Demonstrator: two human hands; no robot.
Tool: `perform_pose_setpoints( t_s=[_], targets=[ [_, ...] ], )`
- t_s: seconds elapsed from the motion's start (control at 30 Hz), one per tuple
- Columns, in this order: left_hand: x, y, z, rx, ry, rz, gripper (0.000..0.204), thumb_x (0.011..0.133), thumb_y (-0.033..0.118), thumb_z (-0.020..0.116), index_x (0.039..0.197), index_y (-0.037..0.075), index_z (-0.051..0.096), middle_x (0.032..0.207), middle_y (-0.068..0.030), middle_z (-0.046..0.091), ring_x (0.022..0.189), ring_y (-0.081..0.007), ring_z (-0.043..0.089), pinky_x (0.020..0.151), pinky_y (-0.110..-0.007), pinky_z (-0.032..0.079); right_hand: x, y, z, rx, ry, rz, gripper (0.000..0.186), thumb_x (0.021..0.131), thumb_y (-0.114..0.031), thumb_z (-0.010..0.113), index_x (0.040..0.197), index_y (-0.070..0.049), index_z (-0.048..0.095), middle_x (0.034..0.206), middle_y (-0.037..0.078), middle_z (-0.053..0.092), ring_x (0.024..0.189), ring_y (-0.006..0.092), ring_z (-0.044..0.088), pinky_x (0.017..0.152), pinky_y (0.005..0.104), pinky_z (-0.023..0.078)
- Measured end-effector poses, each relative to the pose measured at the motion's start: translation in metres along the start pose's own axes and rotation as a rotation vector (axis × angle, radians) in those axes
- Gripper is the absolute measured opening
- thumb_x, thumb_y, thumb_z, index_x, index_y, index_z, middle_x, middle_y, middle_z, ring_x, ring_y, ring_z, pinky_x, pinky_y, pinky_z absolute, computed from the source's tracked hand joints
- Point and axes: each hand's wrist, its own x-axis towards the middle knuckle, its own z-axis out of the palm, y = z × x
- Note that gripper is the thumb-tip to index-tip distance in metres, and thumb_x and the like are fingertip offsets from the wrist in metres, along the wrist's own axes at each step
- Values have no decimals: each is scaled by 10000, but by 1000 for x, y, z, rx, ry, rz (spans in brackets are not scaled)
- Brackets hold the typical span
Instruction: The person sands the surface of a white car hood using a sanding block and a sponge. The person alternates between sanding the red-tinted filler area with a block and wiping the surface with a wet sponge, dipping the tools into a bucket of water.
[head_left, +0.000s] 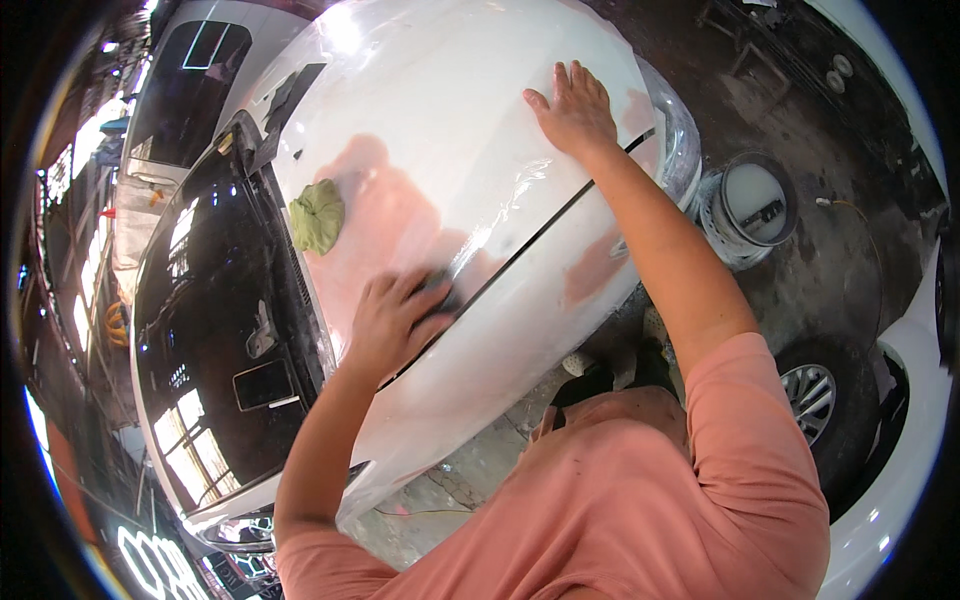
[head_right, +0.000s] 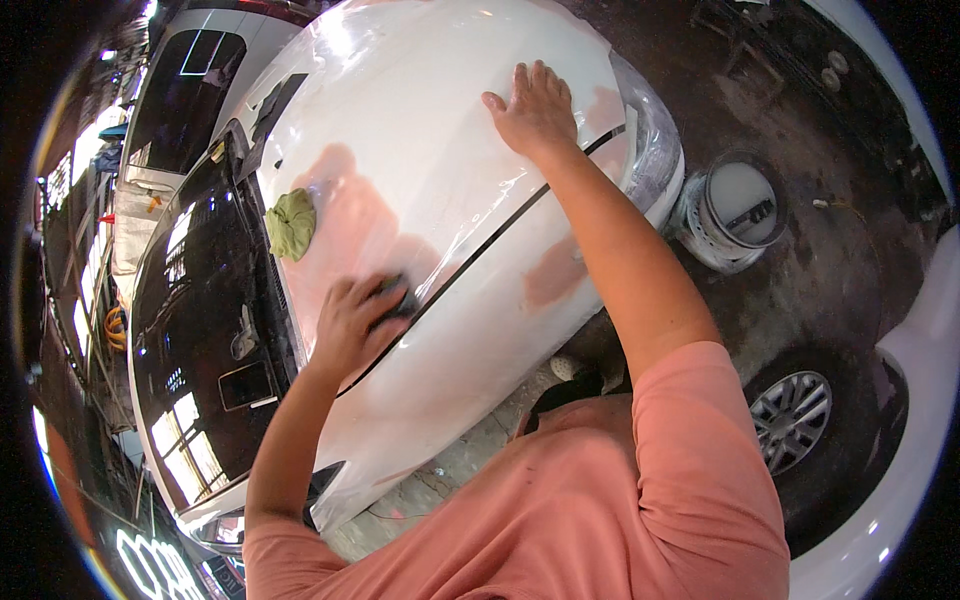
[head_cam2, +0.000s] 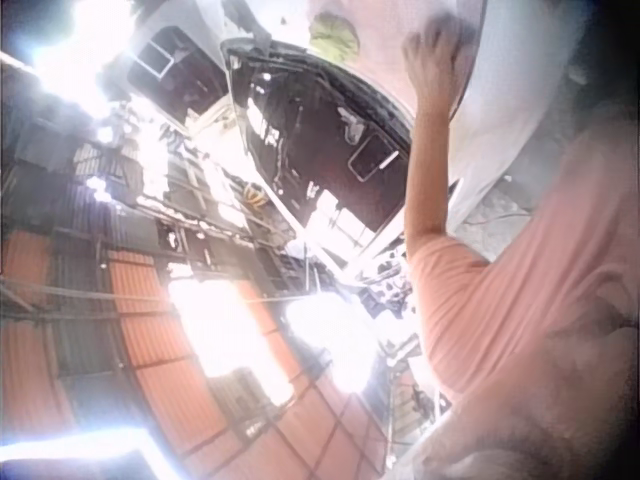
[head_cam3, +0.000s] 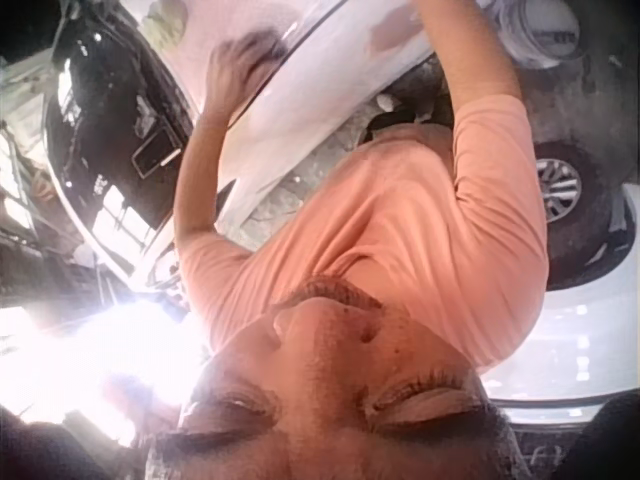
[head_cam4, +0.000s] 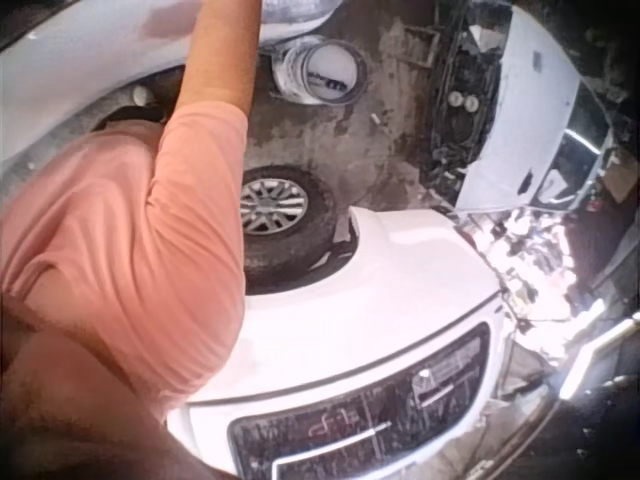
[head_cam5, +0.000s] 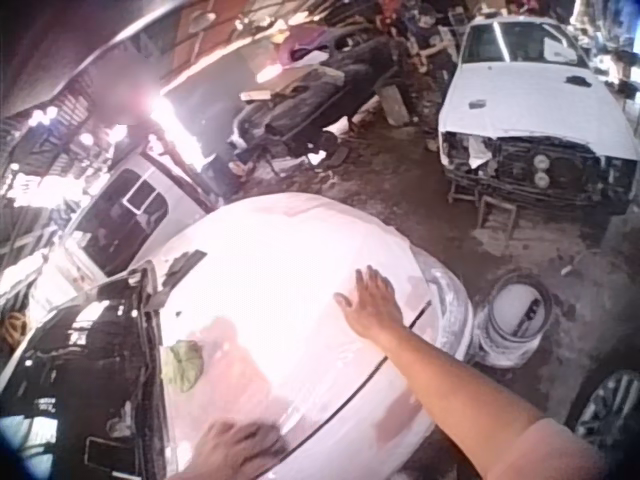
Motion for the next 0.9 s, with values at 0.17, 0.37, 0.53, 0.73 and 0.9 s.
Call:
perform_pose_setpoints(
  t_s=[0.17, 0.37, 0.53, 0.73, 0.9],
  targets=[
    [-14, -3, -9, 35, -24, 36, 448, 857, 356, 807, 1260, 166, 758, 1420, -70, 655, 1152, -350, 612, 1026, -482, 468, -1, -11, -4, -17, -21, 12, 846, 1073, -632, 418, 1638, -7, 333, 1700, 247, 312, 1593, 377, 263, 1320, 485, 181],
    [93, -8, 3, -6, 40, 130, 426, 909, 405, 765, 1261, 165, 759, 1357, -71, 675, 1123, -345, 614, 1013, -469, 485, -2, -8, 4, -32, -36, -18, 862, 1068, -650, 407, 1639, -8, 337, 1708, 232, 314, 1598, 367, 263, 1320, 489, 178],
    [-12, -3, -11, 25, -67, 55, 416, 894, 391, 786, 1254, 184, 764, 1409, -56, 652, 1184, -342, 600, 1041, -479, 462, -1, -4, -1, -49, -24, 17, 856, 1068, -641, 415, 1635, -4, 342, 1707, 231, 316, 1595, 370, 267, 1319, 481, 180],
    [77, -4, 2, -3, -10, 96, 389, 909, 337, 780, 1264, 178, 761, 1454, -73, 633, 1204, -365, 594, 1070, -488, 454, -2, -9, -1, 15, -28, 11, 859, 1062, -636, 433, 1633, 0, 345, 1703, 237, 321, 1595, 371, 269, 1318, 481, 184],
    [66, -2, 9, -22, 37, 67, 381, 902, 301, 765, 1259, 168, 754, 1403, -60, 653, 1176, -342, 599, 1043, -487, 465, -4, 1, 9, 27, 26, -32, 844, 1063, -615, 458, 1606, 24, 367, 1664, 273, 357, 1567, 392, 305, 1306, 490, 203]
  ],
)
